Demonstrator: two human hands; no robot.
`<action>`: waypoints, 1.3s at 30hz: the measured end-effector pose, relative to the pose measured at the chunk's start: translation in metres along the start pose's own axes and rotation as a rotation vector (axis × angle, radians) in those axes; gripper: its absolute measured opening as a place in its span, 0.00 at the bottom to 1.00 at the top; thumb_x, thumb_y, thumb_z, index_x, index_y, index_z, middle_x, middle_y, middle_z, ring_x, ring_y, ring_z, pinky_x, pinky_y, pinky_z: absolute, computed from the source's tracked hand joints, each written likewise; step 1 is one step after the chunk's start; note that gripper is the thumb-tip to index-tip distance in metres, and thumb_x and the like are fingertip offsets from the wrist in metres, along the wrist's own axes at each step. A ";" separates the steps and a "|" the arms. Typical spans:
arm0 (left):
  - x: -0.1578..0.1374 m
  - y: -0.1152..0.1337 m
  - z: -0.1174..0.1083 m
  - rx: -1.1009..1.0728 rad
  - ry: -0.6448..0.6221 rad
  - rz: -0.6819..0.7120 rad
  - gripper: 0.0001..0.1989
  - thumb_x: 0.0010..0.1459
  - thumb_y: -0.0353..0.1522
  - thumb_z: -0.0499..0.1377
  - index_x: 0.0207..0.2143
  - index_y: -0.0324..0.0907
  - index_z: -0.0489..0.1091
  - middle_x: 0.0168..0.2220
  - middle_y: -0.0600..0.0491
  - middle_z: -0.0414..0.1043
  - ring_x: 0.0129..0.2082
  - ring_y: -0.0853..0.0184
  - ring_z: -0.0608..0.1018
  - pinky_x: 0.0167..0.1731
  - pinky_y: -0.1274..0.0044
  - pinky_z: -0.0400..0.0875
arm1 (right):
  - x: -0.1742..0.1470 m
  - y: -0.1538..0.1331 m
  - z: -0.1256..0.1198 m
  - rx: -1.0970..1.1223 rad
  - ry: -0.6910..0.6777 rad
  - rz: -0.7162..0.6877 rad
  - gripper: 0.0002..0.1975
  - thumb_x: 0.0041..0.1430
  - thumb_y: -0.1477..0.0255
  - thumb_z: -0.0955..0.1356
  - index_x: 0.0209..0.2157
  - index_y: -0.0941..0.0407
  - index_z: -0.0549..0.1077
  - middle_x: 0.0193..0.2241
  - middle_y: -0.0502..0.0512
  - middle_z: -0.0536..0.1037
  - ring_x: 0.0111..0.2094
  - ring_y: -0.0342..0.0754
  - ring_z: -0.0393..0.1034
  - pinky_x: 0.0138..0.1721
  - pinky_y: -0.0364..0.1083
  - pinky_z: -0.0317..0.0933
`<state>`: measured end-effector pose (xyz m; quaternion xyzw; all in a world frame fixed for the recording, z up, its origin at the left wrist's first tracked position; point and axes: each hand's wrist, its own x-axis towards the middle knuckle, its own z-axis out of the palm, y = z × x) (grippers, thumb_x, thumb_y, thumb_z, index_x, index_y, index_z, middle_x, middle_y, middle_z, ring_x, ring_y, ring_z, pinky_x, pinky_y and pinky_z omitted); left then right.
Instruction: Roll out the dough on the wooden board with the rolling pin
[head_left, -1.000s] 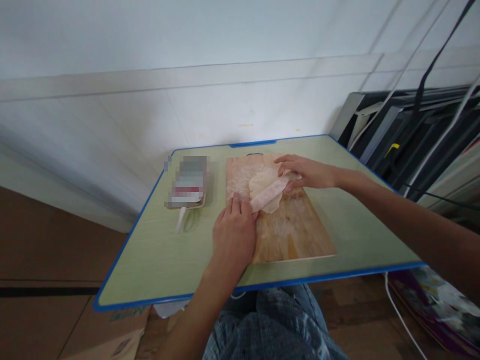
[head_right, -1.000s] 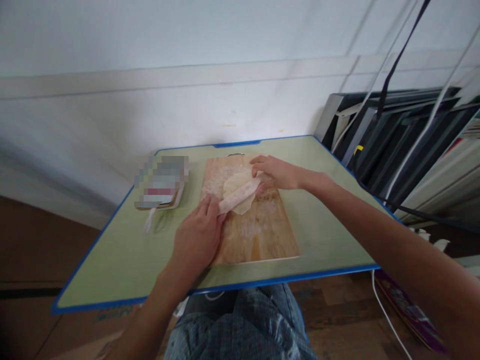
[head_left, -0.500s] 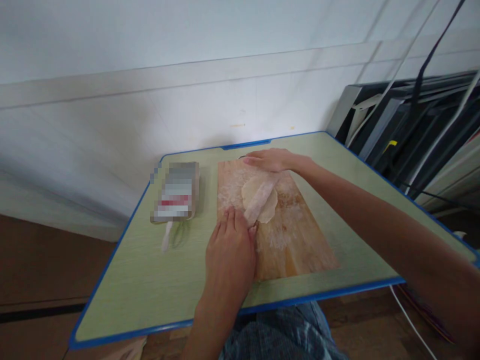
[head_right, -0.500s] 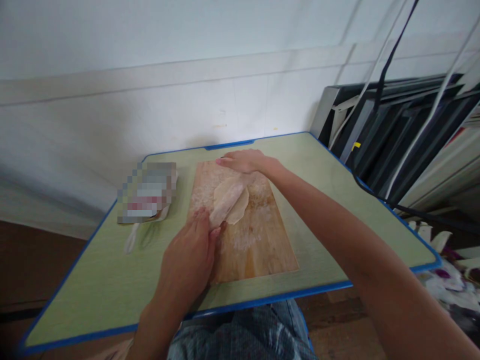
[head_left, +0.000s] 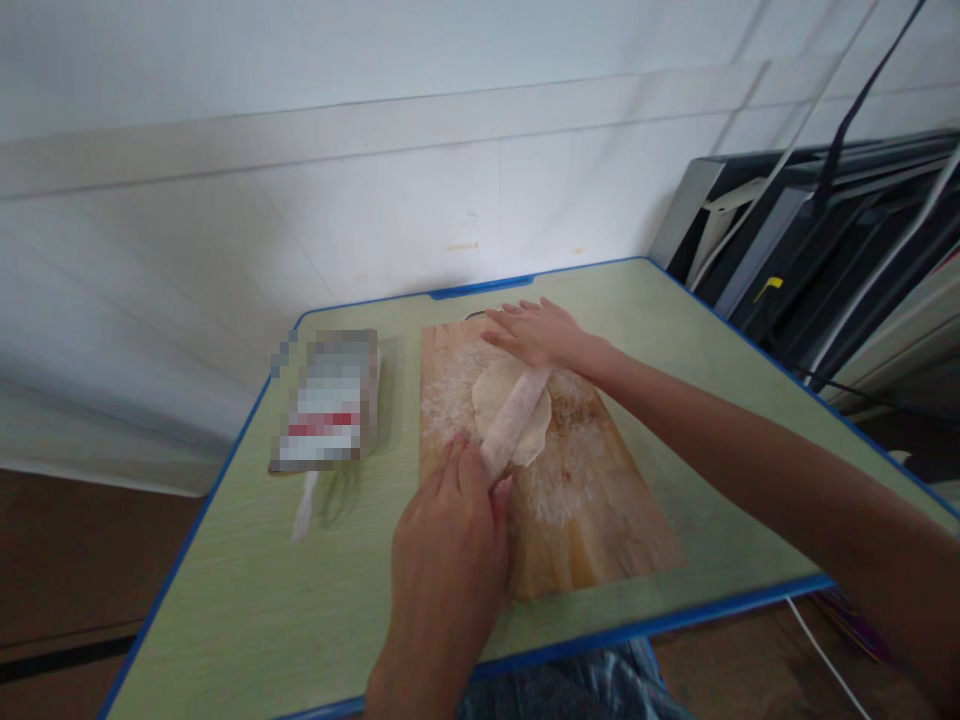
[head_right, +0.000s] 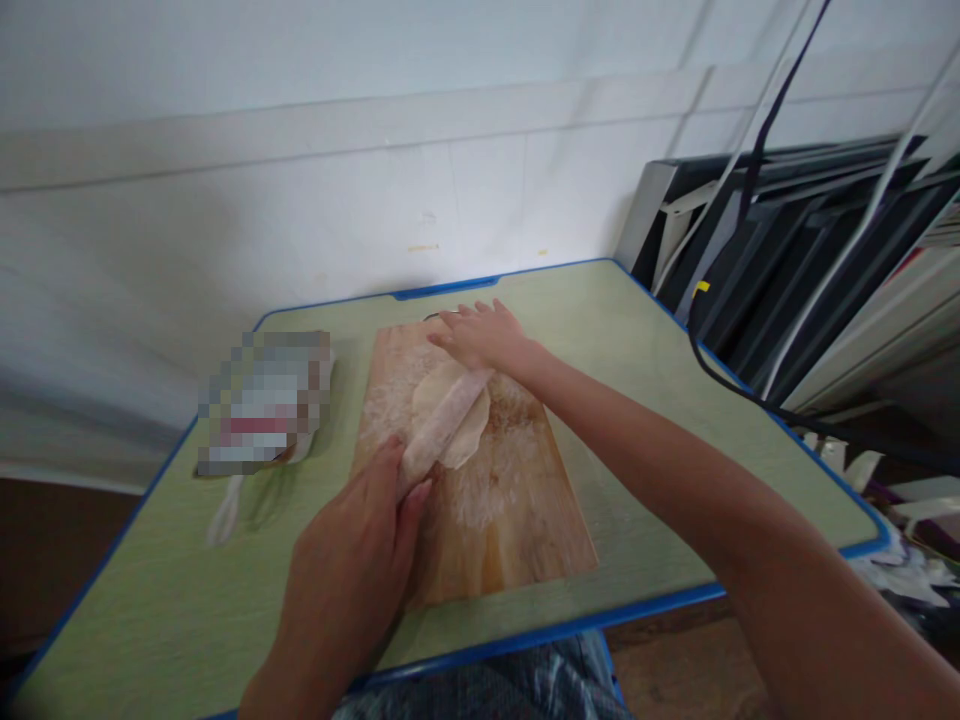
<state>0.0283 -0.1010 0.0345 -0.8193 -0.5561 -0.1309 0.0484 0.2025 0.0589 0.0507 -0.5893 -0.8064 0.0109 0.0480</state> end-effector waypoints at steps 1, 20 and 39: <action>-0.001 0.001 0.001 0.002 0.006 0.000 0.13 0.61 0.31 0.50 0.46 0.37 0.65 0.48 0.41 0.73 0.50 0.58 0.75 0.43 0.69 0.75 | -0.002 0.000 0.000 0.001 -0.002 0.003 0.28 0.65 0.57 0.52 0.59 0.57 0.60 0.58 0.62 0.66 0.57 0.60 0.60 0.56 0.63 0.48; -0.027 0.032 0.006 0.066 0.138 0.105 0.27 0.64 0.41 0.45 0.56 0.27 0.57 0.54 0.35 0.66 0.52 0.53 0.72 0.46 0.66 0.72 | -0.033 0.017 -0.001 -0.067 -0.102 -0.037 0.25 0.66 0.64 0.50 0.63 0.52 0.55 0.64 0.53 0.56 0.64 0.57 0.45 0.59 0.65 0.42; -0.036 0.046 0.012 0.053 0.142 0.152 0.29 0.64 0.42 0.44 0.58 0.29 0.57 0.59 0.35 0.61 0.58 0.53 0.66 0.54 0.64 0.64 | -0.055 0.029 0.007 -0.016 -0.031 -0.028 0.28 0.66 0.62 0.49 0.64 0.58 0.53 0.65 0.60 0.51 0.65 0.59 0.40 0.59 0.64 0.44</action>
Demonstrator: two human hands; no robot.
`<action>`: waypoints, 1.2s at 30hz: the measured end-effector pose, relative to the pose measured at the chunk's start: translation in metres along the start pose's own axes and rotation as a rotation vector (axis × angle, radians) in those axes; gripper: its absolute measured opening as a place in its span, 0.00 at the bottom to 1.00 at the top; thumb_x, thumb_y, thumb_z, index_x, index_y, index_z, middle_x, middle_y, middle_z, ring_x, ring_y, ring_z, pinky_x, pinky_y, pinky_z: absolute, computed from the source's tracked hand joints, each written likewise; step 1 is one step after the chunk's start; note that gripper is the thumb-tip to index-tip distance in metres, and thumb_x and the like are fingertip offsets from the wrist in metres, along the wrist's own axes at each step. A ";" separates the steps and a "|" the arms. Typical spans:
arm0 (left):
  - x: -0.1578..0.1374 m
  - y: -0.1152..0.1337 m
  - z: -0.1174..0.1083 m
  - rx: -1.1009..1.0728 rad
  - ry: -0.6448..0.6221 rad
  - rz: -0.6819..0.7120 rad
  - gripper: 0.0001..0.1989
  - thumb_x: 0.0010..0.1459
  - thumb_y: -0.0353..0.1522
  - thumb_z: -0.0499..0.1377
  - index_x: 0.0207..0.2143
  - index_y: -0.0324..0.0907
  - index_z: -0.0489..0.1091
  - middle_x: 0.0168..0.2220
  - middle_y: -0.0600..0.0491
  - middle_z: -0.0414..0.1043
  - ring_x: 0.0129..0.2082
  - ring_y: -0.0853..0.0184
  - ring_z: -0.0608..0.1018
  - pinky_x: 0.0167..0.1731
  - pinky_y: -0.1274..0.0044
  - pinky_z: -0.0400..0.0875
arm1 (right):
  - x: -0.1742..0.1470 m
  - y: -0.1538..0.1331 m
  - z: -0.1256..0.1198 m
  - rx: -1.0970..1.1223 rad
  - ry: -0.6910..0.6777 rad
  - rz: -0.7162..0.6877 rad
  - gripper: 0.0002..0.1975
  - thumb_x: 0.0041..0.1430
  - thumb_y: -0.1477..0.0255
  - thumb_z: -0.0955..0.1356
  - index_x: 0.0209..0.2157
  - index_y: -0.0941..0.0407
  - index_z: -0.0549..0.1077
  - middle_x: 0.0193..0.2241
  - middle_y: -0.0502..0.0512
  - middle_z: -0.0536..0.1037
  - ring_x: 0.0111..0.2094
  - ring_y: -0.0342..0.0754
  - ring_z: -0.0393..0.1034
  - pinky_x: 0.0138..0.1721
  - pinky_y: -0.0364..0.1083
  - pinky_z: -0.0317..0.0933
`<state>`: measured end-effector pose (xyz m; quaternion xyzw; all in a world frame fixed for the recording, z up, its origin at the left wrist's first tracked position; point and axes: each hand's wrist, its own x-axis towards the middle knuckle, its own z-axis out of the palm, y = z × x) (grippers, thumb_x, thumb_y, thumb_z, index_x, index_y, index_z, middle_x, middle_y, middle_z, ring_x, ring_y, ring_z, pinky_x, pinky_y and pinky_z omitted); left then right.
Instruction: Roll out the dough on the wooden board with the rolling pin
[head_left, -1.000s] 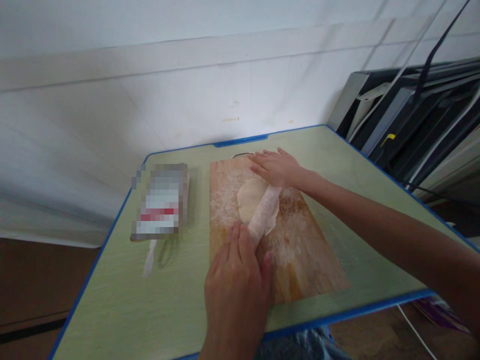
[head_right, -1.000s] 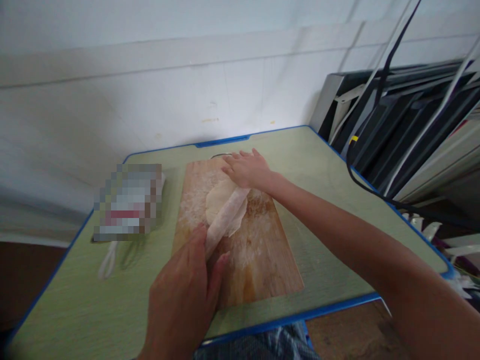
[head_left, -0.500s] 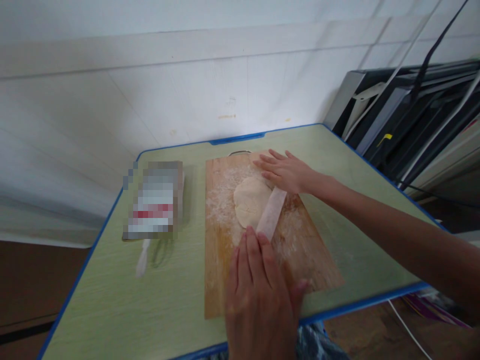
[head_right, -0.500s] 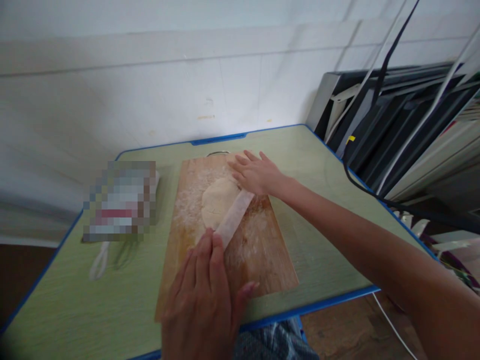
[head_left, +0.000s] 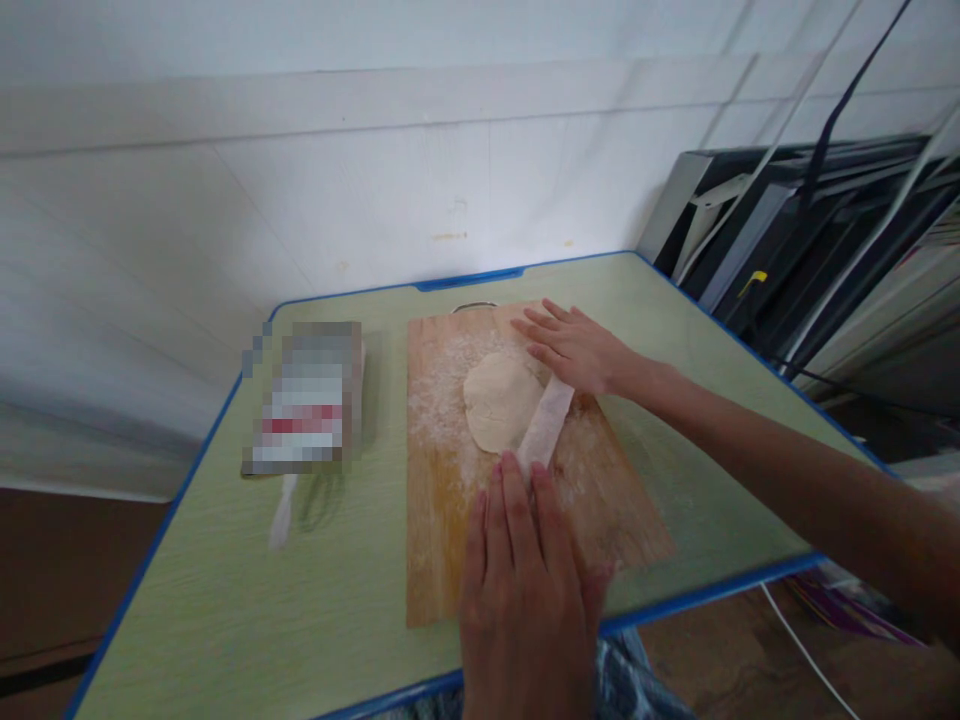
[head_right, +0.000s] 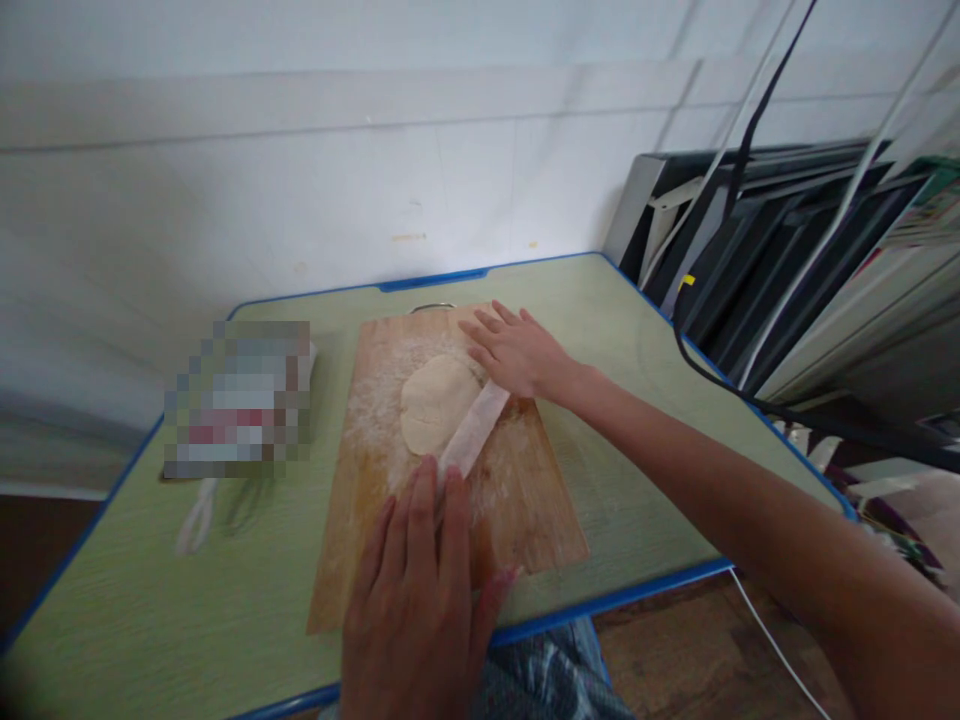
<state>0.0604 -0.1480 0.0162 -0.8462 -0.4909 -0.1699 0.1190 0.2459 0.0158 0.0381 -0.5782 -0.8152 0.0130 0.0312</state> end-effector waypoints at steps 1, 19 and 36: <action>0.002 -0.004 0.000 0.001 -0.006 0.010 0.29 0.64 0.42 0.45 0.59 0.29 0.57 0.58 0.35 0.61 0.57 0.53 0.67 0.53 0.65 0.66 | 0.004 -0.004 -0.002 -0.002 -0.002 0.013 0.28 0.66 0.61 0.49 0.64 0.57 0.52 0.65 0.59 0.52 0.65 0.59 0.41 0.60 0.64 0.43; 0.026 -0.069 0.005 -0.181 -0.073 -0.078 0.23 0.62 0.34 0.49 0.59 0.35 0.54 0.58 0.38 0.62 0.61 0.53 0.61 0.54 0.58 0.65 | 0.064 -0.040 -0.004 0.034 0.093 -0.024 0.30 0.65 0.56 0.53 0.60 0.60 0.59 0.58 0.65 0.64 0.59 0.60 0.57 0.56 0.64 0.48; 0.009 -0.041 0.002 -0.116 -0.038 0.001 0.27 0.64 0.37 0.45 0.60 0.29 0.52 0.58 0.33 0.61 0.58 0.51 0.65 0.49 0.60 0.70 | 0.030 -0.037 -0.011 -0.053 0.014 -0.024 0.26 0.67 0.63 0.51 0.62 0.57 0.56 0.62 0.60 0.59 0.62 0.55 0.52 0.60 0.64 0.41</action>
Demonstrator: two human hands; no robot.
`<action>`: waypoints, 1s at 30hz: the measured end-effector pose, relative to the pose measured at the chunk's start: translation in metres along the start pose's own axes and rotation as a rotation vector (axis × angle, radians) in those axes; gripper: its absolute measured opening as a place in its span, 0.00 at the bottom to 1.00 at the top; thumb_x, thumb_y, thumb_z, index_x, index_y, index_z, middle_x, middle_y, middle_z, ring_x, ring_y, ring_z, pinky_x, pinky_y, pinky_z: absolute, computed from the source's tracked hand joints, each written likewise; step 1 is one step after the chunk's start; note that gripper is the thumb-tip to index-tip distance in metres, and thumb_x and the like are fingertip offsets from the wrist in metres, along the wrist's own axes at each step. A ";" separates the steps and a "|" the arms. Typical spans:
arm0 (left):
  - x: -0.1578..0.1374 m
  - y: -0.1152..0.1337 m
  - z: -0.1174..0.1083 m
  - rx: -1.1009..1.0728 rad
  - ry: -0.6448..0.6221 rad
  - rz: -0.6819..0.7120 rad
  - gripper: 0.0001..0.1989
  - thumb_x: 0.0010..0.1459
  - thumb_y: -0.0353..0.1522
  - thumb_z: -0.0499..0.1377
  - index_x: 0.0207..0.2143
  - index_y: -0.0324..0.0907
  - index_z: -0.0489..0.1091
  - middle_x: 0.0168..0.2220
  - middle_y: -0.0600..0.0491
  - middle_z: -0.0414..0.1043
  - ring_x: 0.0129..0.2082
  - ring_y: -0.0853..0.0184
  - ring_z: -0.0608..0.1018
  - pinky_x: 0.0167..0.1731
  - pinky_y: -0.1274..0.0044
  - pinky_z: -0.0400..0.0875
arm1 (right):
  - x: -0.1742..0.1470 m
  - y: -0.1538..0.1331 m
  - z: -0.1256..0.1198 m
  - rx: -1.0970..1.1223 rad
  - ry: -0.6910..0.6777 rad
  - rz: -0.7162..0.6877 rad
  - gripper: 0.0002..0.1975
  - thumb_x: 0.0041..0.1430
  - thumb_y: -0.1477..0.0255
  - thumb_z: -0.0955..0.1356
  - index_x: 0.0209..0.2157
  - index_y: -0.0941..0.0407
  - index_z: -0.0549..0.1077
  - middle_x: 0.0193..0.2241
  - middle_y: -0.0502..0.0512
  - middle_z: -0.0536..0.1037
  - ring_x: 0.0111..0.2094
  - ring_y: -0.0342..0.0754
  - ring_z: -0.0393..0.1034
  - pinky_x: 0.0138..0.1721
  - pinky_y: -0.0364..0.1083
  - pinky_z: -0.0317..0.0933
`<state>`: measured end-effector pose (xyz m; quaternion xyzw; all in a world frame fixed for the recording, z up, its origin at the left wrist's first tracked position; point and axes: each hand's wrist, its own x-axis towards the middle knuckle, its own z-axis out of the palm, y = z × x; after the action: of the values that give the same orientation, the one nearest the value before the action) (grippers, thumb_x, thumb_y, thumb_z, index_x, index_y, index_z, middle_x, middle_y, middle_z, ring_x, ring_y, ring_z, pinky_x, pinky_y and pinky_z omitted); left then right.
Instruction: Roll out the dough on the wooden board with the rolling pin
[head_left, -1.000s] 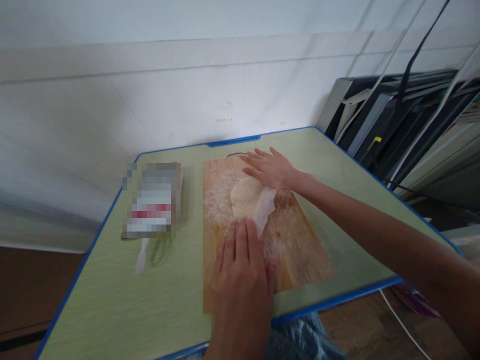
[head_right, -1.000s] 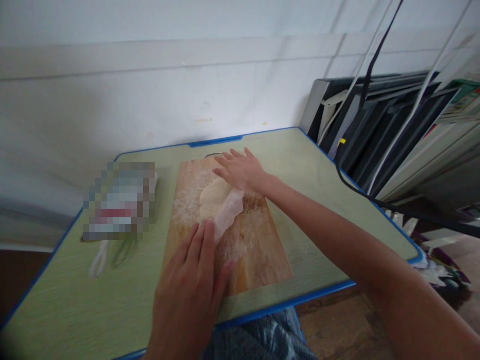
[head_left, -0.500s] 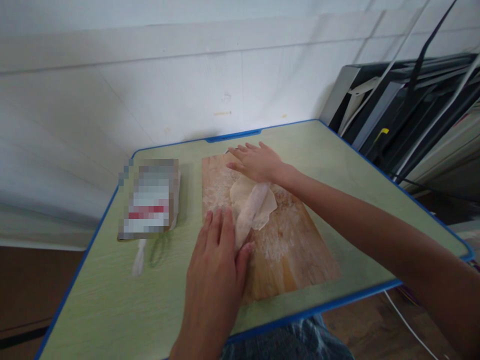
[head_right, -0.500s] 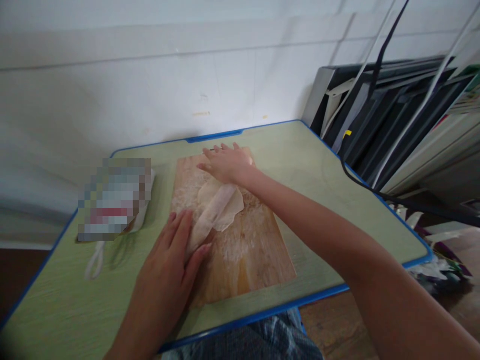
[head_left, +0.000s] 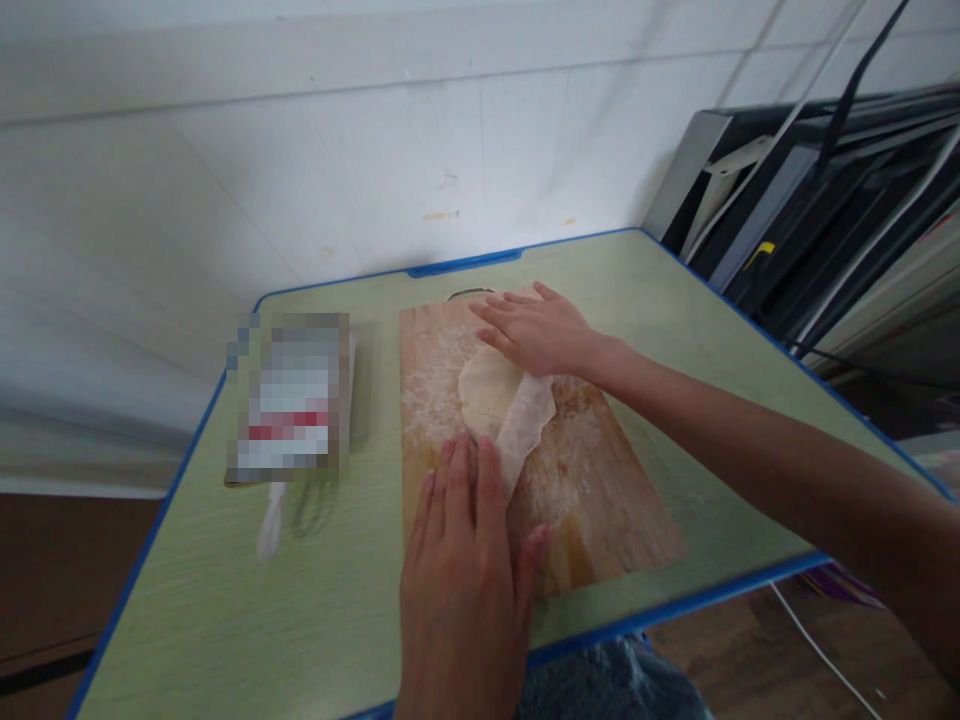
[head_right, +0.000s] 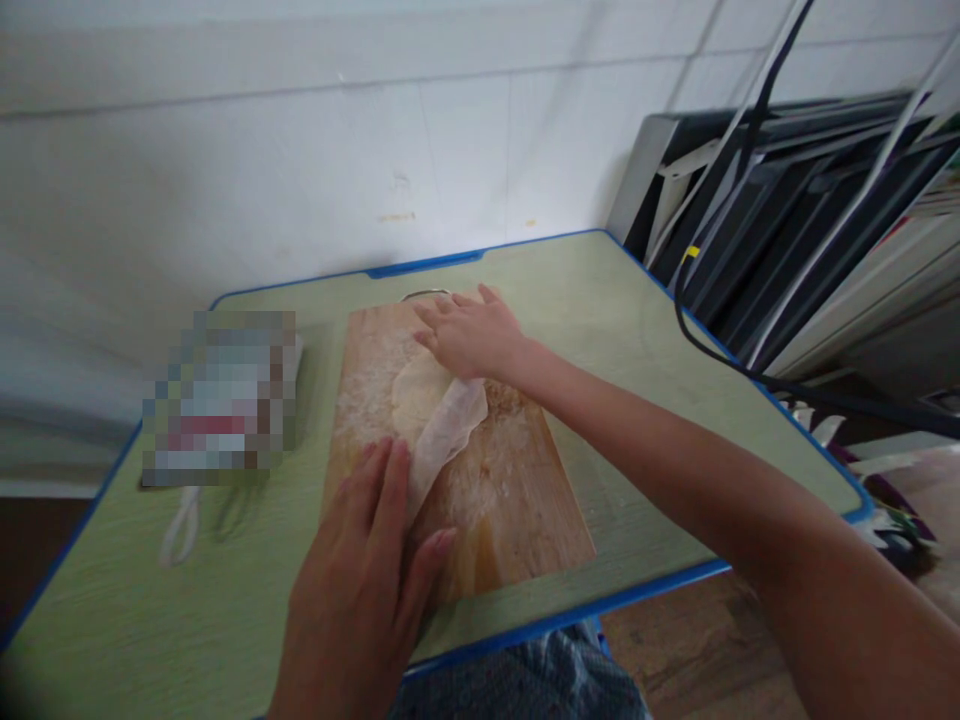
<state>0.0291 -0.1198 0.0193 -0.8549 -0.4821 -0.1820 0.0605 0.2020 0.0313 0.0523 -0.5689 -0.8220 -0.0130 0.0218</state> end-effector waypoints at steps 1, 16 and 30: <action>-0.001 0.002 0.000 0.016 0.000 0.012 0.27 0.64 0.38 0.45 0.60 0.29 0.52 0.58 0.33 0.61 0.58 0.51 0.65 0.50 0.61 0.69 | -0.002 0.001 0.001 0.001 -0.007 0.003 0.25 0.67 0.64 0.51 0.62 0.56 0.56 0.62 0.59 0.59 0.62 0.55 0.52 0.60 0.64 0.40; -0.008 0.037 -0.004 0.168 -0.011 0.067 0.29 0.65 0.41 0.43 0.60 0.29 0.56 0.61 0.37 0.57 0.60 0.54 0.64 0.54 0.62 0.62 | -0.048 0.017 0.005 0.047 -0.021 0.070 0.26 0.66 0.66 0.50 0.63 0.57 0.55 0.63 0.58 0.57 0.64 0.58 0.44 0.57 0.66 0.48; 0.014 0.009 -0.011 0.182 -0.046 0.065 0.29 0.60 0.38 0.53 0.60 0.33 0.57 0.60 0.40 0.59 0.60 0.49 0.61 0.57 0.57 0.56 | -0.045 0.016 0.008 0.116 0.021 0.149 0.26 0.66 0.65 0.51 0.62 0.56 0.56 0.62 0.56 0.59 0.62 0.54 0.52 0.59 0.65 0.43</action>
<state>0.0408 -0.1161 0.0355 -0.8651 -0.4697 -0.1159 0.1326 0.2324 -0.0052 0.0419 -0.6260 -0.7766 0.0301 0.0643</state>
